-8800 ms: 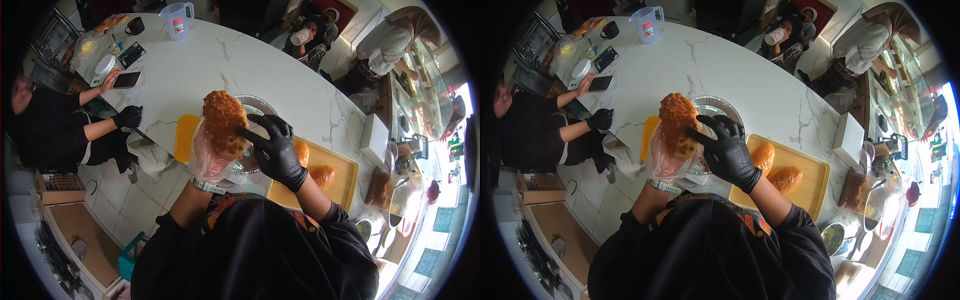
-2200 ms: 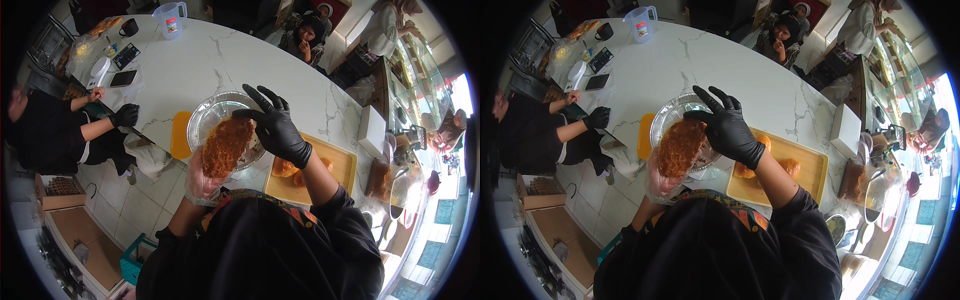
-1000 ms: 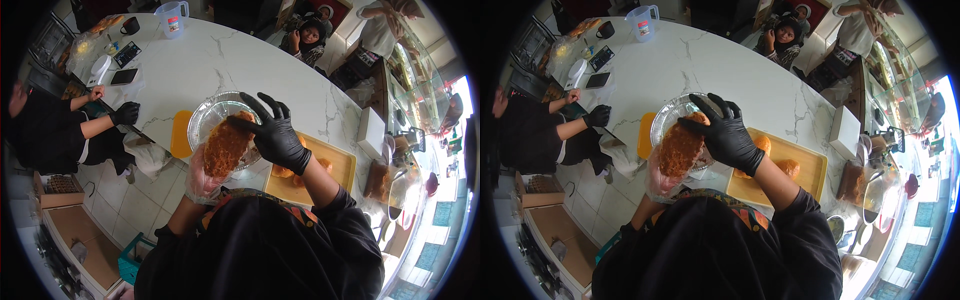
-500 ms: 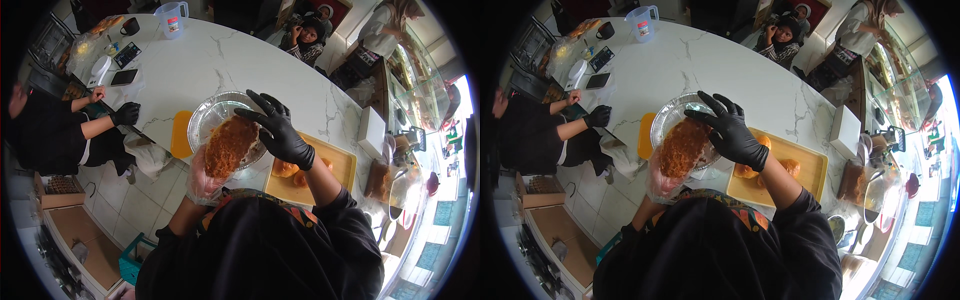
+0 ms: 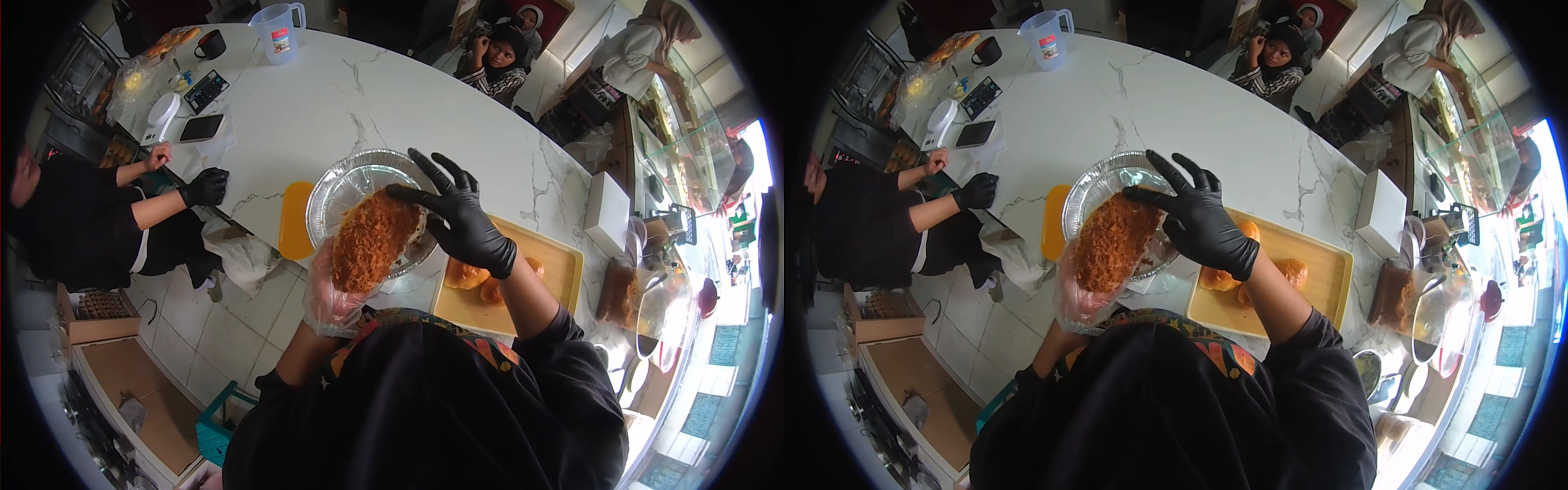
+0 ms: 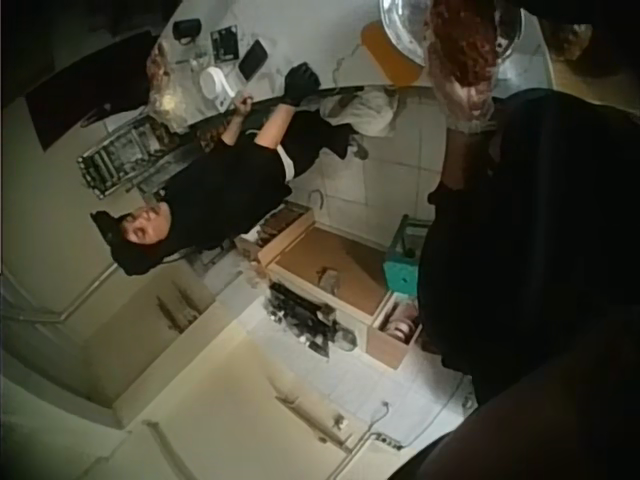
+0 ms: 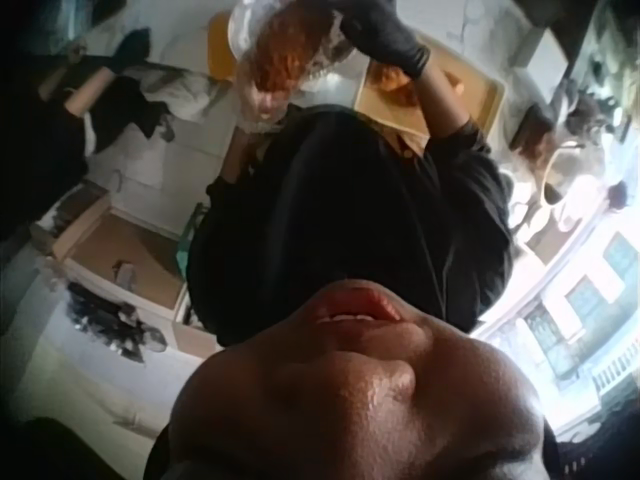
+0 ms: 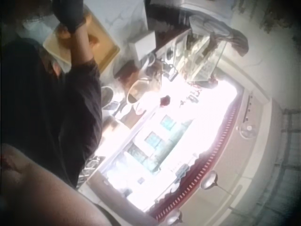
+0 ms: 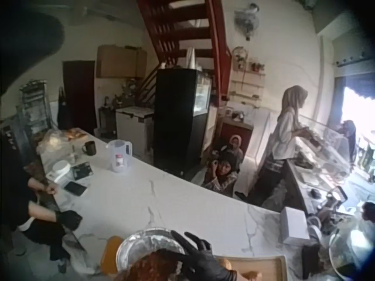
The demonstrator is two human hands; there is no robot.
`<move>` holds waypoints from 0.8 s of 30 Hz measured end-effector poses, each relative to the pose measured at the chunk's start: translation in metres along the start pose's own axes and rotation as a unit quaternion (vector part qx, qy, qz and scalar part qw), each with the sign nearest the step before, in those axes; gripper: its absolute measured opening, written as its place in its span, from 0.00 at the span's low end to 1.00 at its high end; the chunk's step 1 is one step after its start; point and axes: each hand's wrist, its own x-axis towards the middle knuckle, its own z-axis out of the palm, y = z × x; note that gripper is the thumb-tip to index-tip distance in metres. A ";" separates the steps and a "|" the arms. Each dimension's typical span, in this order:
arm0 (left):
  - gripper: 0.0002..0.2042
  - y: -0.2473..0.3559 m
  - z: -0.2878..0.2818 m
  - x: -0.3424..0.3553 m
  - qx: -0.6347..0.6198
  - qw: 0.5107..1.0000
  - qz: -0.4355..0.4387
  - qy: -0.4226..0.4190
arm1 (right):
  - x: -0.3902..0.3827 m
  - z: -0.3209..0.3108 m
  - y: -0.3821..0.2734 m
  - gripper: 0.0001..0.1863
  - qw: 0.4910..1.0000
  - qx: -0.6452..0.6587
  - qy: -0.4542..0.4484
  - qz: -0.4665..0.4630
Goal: The person spreads a creamy topping onto a bread roll using a spoon and then presses the roll into a bowl of shredded meat or floss to coat it.
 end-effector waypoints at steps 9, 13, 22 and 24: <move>0.23 0.000 -0.005 0.001 0.026 1.000 -0.007 -0.009 | 0.002 0.001 0.001 0.34 1.000 0.015 -0.009 0.026; 0.22 0.001 -0.005 0.000 0.037 0.999 -0.009 0.006 | 0.004 0.000 -0.001 0.35 0.999 0.028 0.013 0.038; 0.21 0.006 -0.011 0.002 0.041 0.999 0.036 0.003 | 0.012 0.004 0.003 0.32 0.999 0.005 0.032 0.021; 0.21 0.020 -0.023 -0.001 0.023 0.998 0.063 -0.006 | 0.016 0.008 0.013 0.31 0.988 0.146 0.022 0.037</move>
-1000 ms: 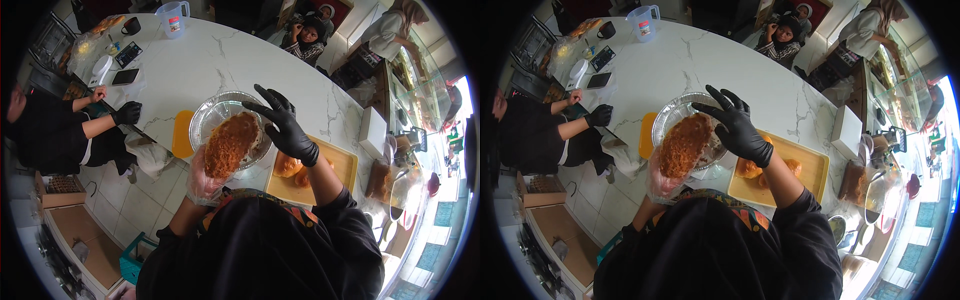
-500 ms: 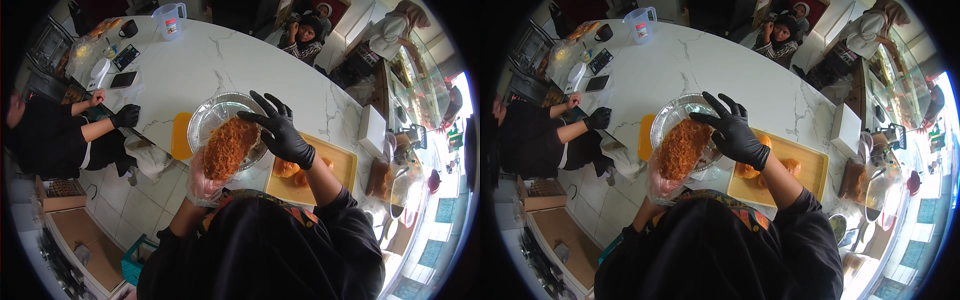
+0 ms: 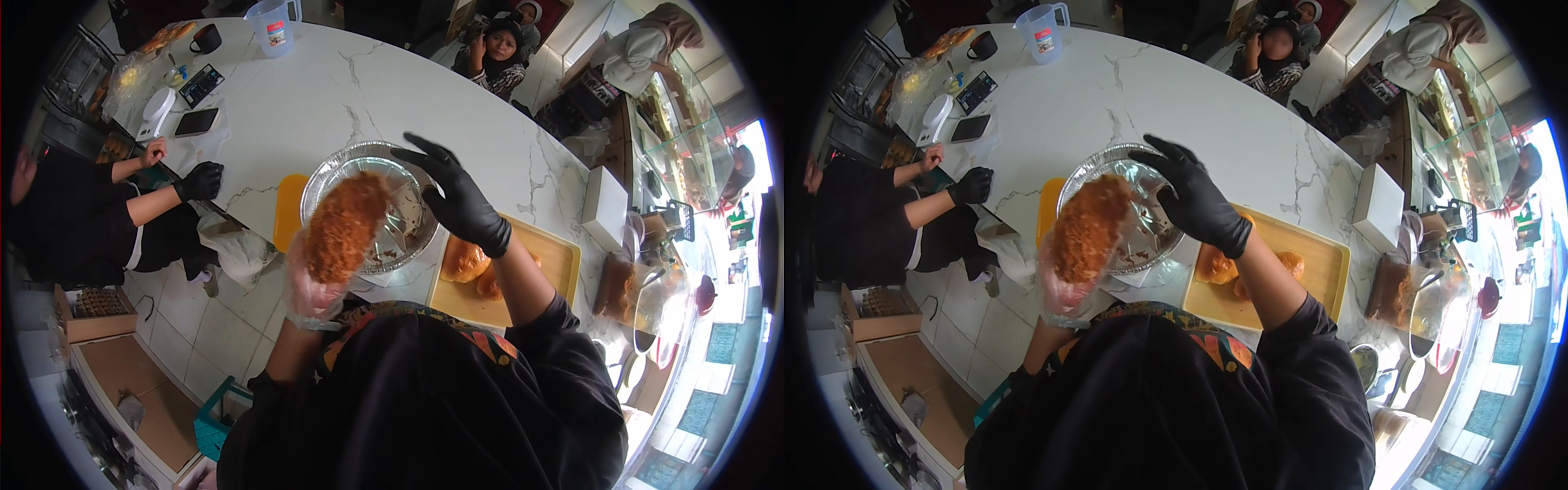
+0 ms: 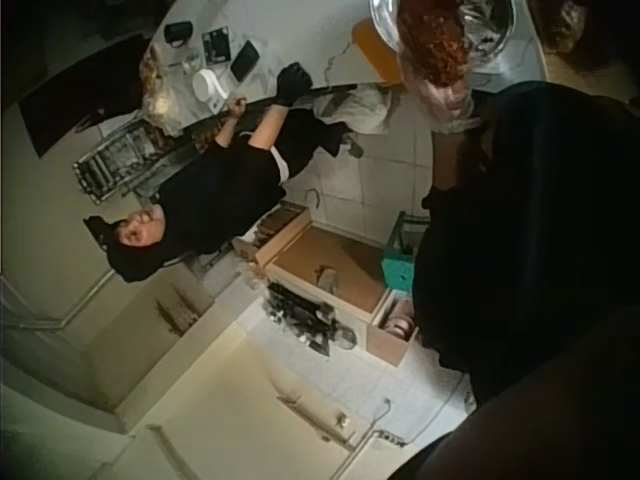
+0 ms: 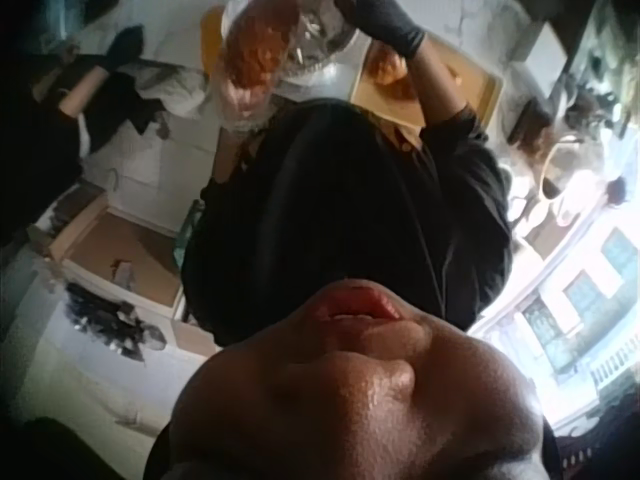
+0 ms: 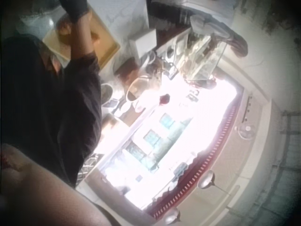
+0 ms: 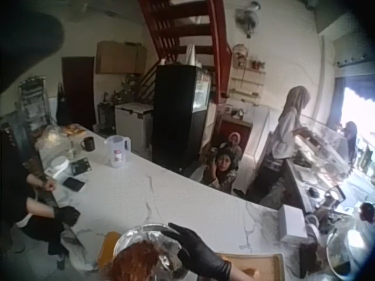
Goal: The person spreads a creamy topping onto a bread roll using a spoon and then presses the roll into a bowl of shredded meat or floss to coat it.
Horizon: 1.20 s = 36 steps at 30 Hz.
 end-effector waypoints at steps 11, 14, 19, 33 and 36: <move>0.22 0.038 -0.023 -0.003 -0.117 0.986 0.117 -0.037 | 0.025 0.089 0.024 0.36 0.975 -0.159 -0.150 -0.047; 0.22 0.033 -0.039 0.004 -0.111 0.987 0.106 -0.043 | 0.030 0.112 0.036 0.33 0.968 -0.160 -0.175 -0.085; 0.21 0.025 -0.031 0.008 -0.154 0.985 0.063 -0.055 | 0.020 0.130 0.033 0.11 0.948 -0.158 -0.199 -0.193; 0.23 0.008 0.004 0.016 -0.117 0.991 0.043 -0.056 | -0.013 0.070 0.057 0.03 0.971 -0.186 -0.141 -0.047; 0.22 0.002 0.023 0.016 -0.131 0.989 0.030 -0.063 | -0.015 0.055 0.065 0.06 0.972 -0.206 -0.112 -0.027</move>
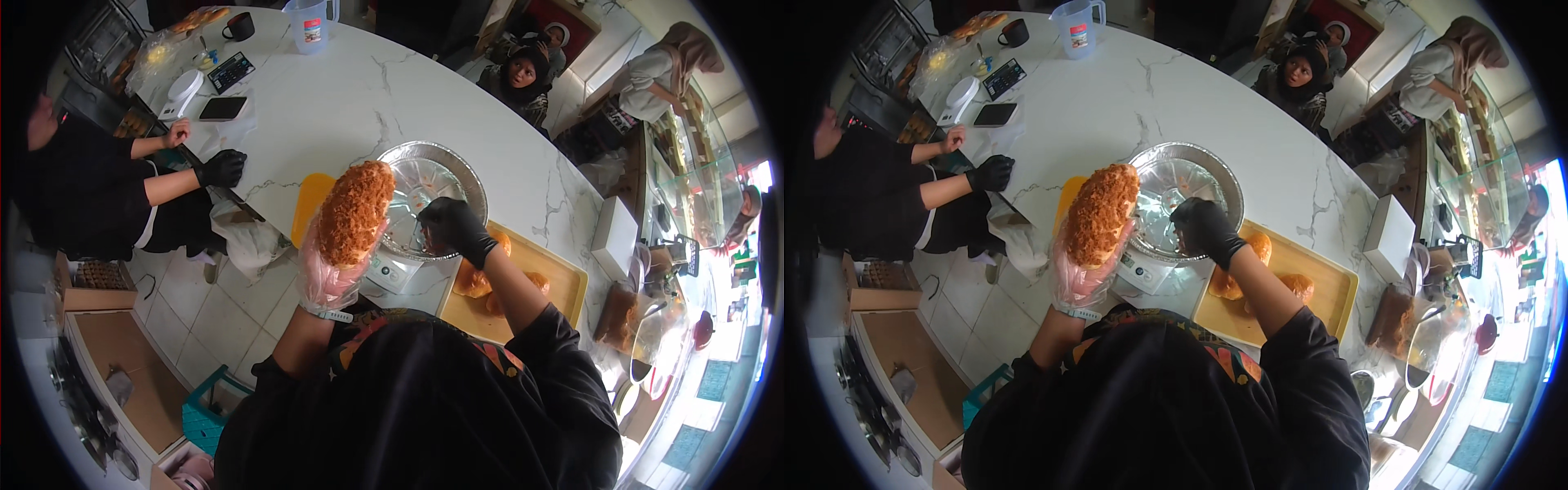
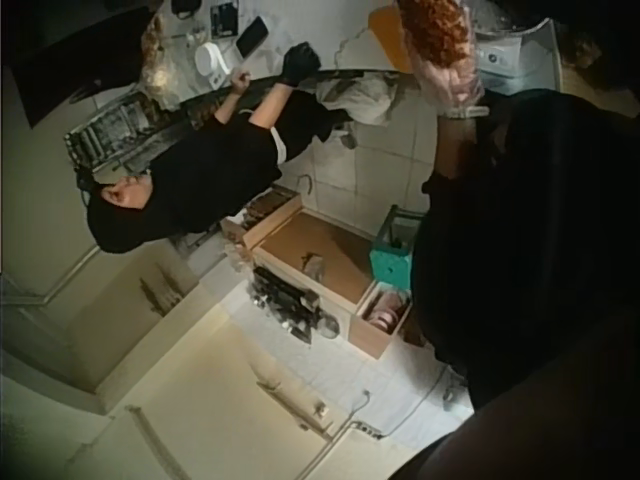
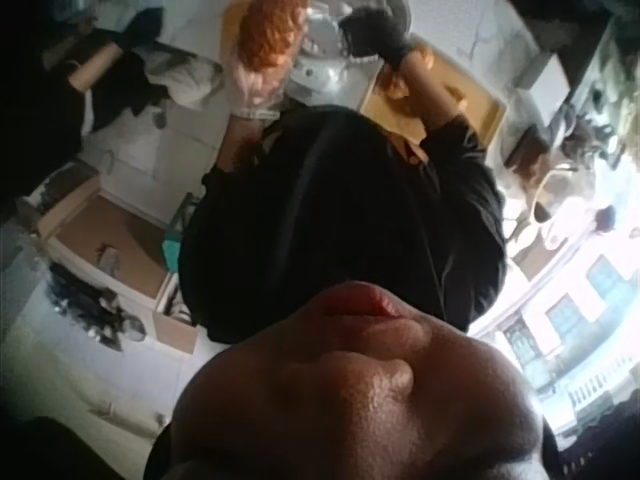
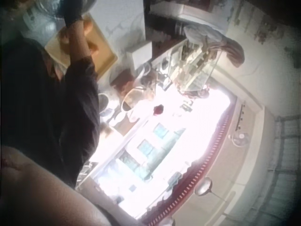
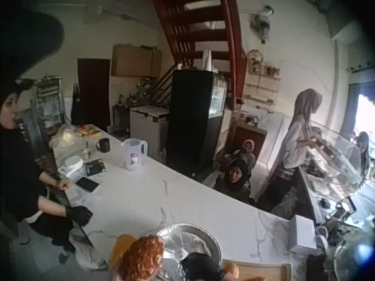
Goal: The person spreads a creamy topping onto a bread roll using a spoon and then presses the roll into a bowl of shredded meat or floss to coat it.
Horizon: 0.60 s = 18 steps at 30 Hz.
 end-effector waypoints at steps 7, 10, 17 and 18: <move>0.21 -0.016 0.004 0.009 0.018 0.999 -0.038 0.004 | 0.015 -0.082 -0.002 0.09 0.874 0.449 0.136 0.123; 0.21 -0.022 0.008 0.008 0.027 0.998 -0.056 0.014 | 0.027 -0.101 -0.019 0.09 0.904 0.385 0.146 0.115; 0.20 -0.028 0.018 0.005 0.020 0.998 -0.061 0.001 | 0.027 -0.095 -0.040 0.08 0.936 0.276 0.200 0.089; 0.20 -0.027 0.018 0.005 0.021 0.998 -0.061 0.001 | 0.026 -0.096 -0.043 0.08 0.931 0.285 0.197 0.114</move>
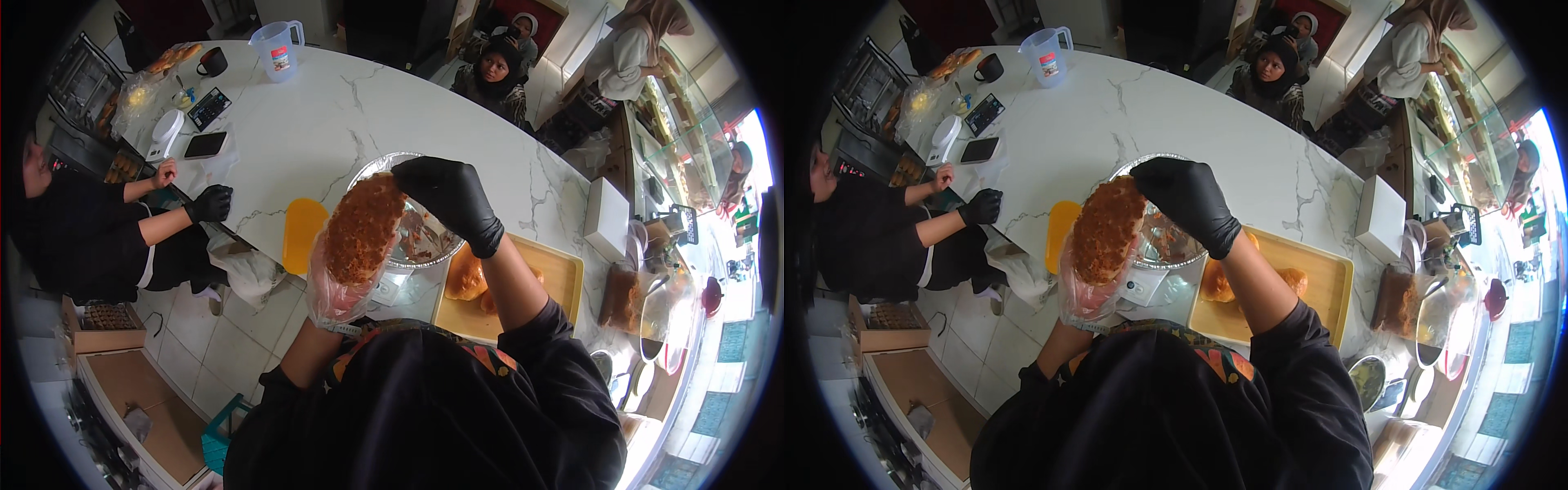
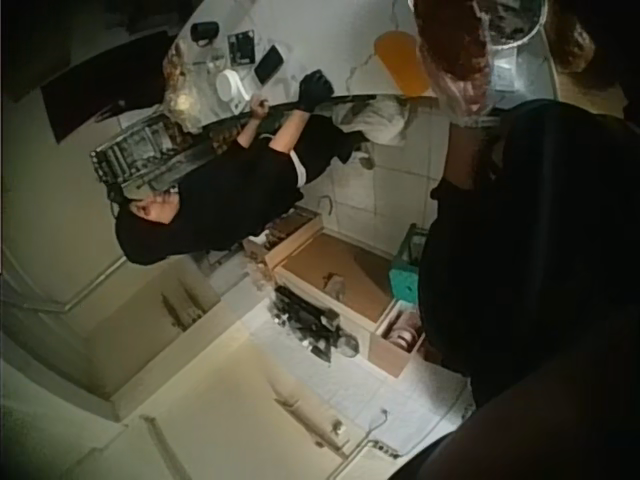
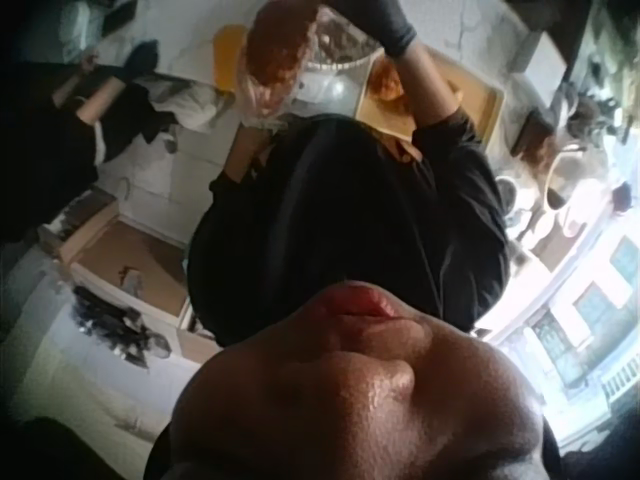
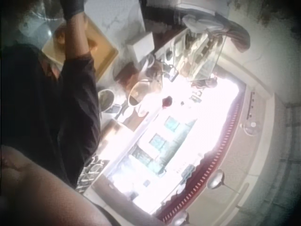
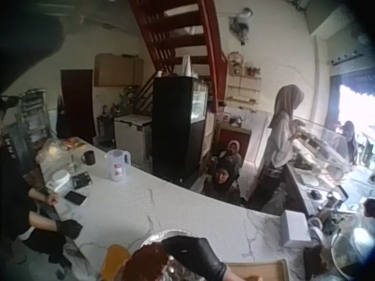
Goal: The person spreads a creamy topping onto a bread roll using a spoon and then presses the roll into a bowl of shredded meat or floss to coat it.
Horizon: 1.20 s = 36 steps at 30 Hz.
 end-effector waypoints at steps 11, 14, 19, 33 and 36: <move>0.18 0.000 -0.006 0.003 0.035 0.999 0.023 -0.032 | 0.001 -0.014 -0.009 0.08 1.000 0.002 -0.024 -0.020; 0.18 -0.001 -0.001 0.001 0.033 0.999 0.021 -0.017 | 0.003 -0.014 -0.009 0.08 0.999 -0.001 -0.001 -0.043; 0.19 -0.004 0.003 0.000 0.043 0.999 0.020 -0.004 | -0.001 0.000 -0.019 0.08 0.995 0.042 0.005 -0.087; 0.19 -0.004 -0.001 -0.003 0.042 0.998 -0.020 -0.051 | 0.006 -0.016 -0.006 0.07 0.998 0.032 0.029 -0.049; 0.19 -0.005 -0.003 -0.001 0.046 0.999 -0.003 -0.010 | 0.005 -0.014 -0.009 0.07 0.998 0.058 0.017 -0.031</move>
